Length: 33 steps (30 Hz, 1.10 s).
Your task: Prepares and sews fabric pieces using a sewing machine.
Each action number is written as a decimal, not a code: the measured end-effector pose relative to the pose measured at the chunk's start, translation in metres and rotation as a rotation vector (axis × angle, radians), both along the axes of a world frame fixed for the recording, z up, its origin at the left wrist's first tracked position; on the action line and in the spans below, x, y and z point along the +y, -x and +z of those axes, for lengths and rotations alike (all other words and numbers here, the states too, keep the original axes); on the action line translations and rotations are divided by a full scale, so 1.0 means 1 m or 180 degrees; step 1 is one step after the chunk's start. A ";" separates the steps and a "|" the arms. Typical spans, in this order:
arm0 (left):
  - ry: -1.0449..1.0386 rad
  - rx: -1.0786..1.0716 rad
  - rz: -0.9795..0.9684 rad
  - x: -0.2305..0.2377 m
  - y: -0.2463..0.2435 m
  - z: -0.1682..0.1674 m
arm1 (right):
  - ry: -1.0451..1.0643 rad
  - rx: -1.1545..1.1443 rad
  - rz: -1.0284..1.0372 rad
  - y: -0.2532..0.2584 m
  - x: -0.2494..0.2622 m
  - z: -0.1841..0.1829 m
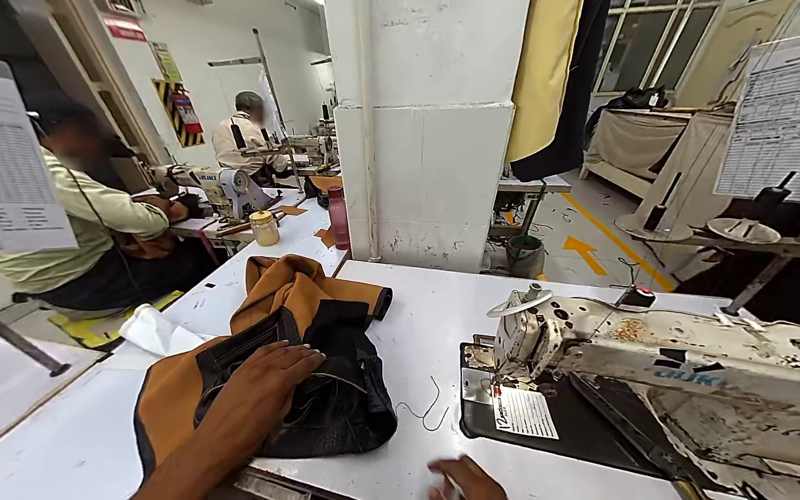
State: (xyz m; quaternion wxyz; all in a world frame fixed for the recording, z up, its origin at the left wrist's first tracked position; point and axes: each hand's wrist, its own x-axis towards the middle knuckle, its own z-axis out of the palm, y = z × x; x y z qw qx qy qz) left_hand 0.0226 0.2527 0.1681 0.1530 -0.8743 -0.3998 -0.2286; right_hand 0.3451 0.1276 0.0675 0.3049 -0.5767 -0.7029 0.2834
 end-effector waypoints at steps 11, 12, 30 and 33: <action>-0.0762 0.0371 -0.0266 -0.054 -0.010 0.136 | -0.0729 0.1341 0.1106 0.060 0.024 0.065; -0.0793 0.0296 -0.0325 -0.032 -0.014 0.117 | -0.0408 0.1309 0.0978 0.055 0.023 0.058; 0.1885 -0.3255 0.0307 -0.021 0.013 -0.027 | -0.0770 0.0394 -0.0049 0.035 -0.008 0.009; 0.1608 -0.2871 0.0726 -0.018 -0.014 -0.001 | 0.0663 0.1797 0.0649 0.019 0.001 0.021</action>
